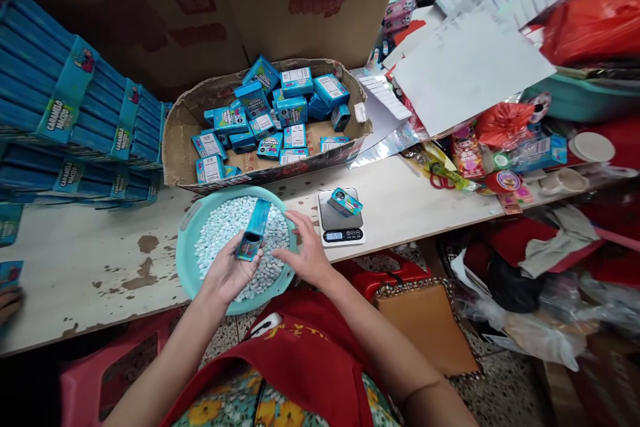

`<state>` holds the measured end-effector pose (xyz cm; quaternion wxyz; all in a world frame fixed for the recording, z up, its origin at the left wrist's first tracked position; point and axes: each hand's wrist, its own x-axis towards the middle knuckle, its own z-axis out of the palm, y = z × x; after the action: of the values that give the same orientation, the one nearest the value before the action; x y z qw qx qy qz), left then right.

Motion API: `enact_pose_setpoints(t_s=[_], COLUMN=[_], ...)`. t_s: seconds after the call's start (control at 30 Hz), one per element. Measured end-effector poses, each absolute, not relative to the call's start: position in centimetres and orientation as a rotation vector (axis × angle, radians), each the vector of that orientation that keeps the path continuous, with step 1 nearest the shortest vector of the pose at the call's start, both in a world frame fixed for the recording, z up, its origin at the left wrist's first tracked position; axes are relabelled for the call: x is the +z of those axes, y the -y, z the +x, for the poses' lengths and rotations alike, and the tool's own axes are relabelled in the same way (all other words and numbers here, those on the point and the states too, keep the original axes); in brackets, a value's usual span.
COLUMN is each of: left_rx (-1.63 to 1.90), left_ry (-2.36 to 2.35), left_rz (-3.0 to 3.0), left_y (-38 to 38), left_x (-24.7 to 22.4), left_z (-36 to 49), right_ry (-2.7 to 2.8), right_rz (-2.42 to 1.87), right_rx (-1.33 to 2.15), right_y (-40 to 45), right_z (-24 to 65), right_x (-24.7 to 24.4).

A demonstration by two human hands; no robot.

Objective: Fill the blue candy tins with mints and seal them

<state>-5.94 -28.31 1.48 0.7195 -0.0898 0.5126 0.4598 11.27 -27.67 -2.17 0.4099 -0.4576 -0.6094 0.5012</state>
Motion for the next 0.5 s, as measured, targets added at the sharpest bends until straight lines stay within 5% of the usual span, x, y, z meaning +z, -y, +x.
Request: enact_pose_setpoints(t_s=[0.23,0.5], left_rx=[0.929,0.546], left_ry=[-1.199,-2.348], left_rz=[0.099,1.411], left_y=[30.7,28.6], left_x=[0.5,-7.7], left_z=[-4.4,-12.1], right_ry=[1.26,1.48], right_rz=[-1.373,-1.394], right_rx=[1.422,1.213], right_y=[29.8,27.6], right_z=[7.4,11.5], right_x=[-1.9,0.0])
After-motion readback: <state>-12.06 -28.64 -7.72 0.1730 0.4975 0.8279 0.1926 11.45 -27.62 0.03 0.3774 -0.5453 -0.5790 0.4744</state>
